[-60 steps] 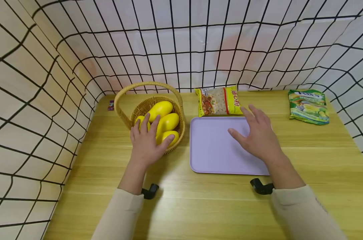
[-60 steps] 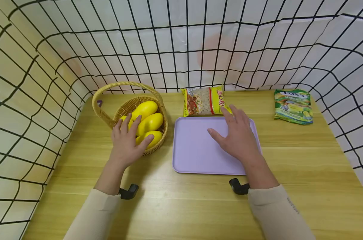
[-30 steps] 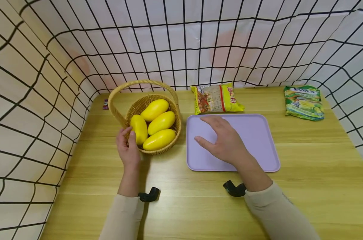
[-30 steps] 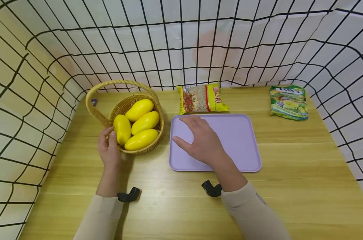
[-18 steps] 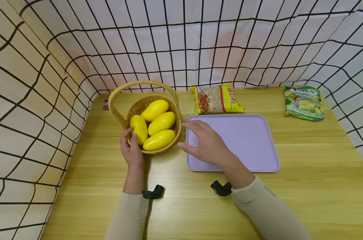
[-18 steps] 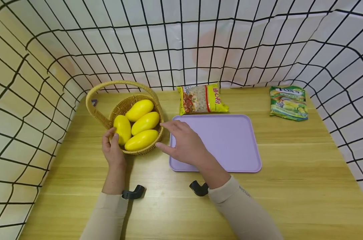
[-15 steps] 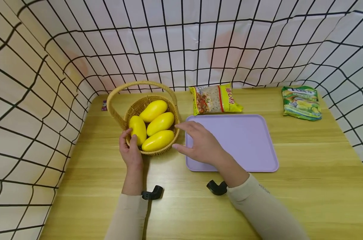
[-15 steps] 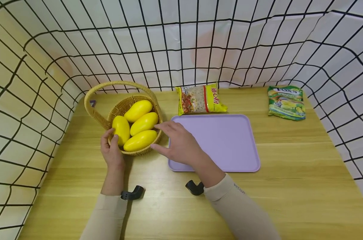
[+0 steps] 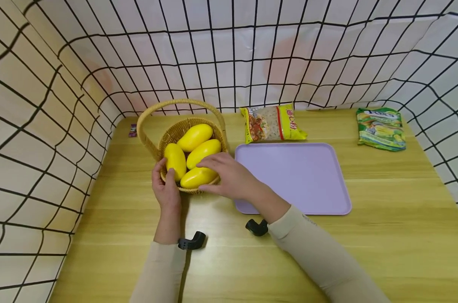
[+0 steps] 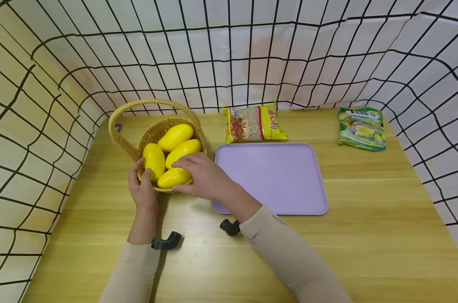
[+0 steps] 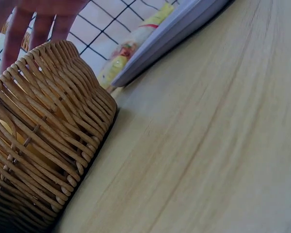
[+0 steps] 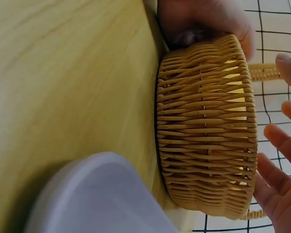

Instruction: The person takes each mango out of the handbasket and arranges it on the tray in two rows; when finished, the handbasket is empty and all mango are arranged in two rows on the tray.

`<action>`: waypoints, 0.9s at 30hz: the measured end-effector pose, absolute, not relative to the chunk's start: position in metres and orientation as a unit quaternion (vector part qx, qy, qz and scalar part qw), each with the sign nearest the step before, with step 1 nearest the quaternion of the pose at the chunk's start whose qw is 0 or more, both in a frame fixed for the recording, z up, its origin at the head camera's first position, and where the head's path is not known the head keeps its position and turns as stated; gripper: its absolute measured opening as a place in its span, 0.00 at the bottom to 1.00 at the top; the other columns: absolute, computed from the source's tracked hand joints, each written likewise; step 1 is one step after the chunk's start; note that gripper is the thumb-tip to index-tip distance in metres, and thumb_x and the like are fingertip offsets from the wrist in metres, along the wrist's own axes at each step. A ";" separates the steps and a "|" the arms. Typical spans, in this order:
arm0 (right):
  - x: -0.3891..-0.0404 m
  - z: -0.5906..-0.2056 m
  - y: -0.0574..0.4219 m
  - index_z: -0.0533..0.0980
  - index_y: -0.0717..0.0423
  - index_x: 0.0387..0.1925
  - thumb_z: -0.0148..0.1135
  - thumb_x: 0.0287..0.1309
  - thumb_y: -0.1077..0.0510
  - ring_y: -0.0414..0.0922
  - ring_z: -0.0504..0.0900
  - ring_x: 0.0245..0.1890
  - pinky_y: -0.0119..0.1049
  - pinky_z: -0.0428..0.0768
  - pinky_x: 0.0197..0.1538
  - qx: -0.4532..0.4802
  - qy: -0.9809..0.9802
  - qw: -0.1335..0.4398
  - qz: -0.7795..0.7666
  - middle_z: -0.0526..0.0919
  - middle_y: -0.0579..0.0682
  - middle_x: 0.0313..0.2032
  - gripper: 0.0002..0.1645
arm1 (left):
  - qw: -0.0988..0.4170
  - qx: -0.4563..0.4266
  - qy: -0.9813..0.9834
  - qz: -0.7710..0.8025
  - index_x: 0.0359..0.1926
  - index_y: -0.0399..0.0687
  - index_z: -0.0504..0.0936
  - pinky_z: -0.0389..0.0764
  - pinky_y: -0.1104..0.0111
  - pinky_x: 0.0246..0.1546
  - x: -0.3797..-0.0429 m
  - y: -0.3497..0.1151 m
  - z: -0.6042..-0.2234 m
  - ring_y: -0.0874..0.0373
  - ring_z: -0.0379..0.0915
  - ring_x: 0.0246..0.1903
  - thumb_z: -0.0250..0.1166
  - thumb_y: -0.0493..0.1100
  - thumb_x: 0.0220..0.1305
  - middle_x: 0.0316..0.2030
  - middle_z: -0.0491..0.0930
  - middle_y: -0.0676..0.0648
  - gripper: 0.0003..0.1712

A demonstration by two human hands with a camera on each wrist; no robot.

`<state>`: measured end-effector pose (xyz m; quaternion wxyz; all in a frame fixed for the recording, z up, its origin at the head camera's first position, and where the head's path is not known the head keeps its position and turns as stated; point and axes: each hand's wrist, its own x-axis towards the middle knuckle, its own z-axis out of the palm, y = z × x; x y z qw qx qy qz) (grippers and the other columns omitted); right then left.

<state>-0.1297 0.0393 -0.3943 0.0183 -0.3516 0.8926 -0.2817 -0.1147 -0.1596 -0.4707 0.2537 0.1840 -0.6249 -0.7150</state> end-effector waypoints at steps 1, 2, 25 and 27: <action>-0.132 -0.394 0.037 0.77 0.46 0.64 0.71 0.60 0.39 0.47 0.72 0.67 0.45 0.69 0.73 -0.354 0.893 0.025 -0.277 0.79 0.46 0.64 0.34 | 0.251 0.183 -0.627 -0.714 0.59 0.42 0.78 0.61 0.65 0.71 -0.116 -0.159 -0.471 0.58 0.61 0.70 0.56 0.33 0.68 0.64 0.74 0.48 0.20; -0.134 -0.395 0.035 0.77 0.45 0.64 0.70 0.60 0.39 0.48 0.72 0.67 0.45 0.69 0.73 -0.357 0.893 0.031 -0.273 0.79 0.45 0.64 0.34 | 0.249 0.182 -0.629 -0.713 0.60 0.42 0.78 0.61 0.65 0.71 -0.116 -0.159 -0.471 0.58 0.61 0.70 0.56 0.34 0.69 0.65 0.73 0.47 0.20; -0.164 -0.400 0.019 0.78 0.46 0.65 0.70 0.59 0.39 0.47 0.73 0.68 0.44 0.65 0.75 -0.389 0.886 0.099 -0.232 0.78 0.48 0.66 0.35 | 0.237 0.179 -0.643 -0.706 0.65 0.43 0.76 0.61 0.64 0.72 -0.115 -0.161 -0.471 0.58 0.59 0.72 0.56 0.35 0.69 0.68 0.72 0.47 0.24; -0.165 -0.400 0.019 0.78 0.46 0.65 0.70 0.59 0.39 0.47 0.73 0.68 0.44 0.65 0.75 -0.391 0.886 0.099 -0.227 0.79 0.47 0.66 0.35 | 0.237 0.179 -0.644 -0.705 0.65 0.43 0.76 0.61 0.64 0.72 -0.115 -0.161 -0.471 0.58 0.60 0.72 0.56 0.35 0.69 0.68 0.72 0.47 0.24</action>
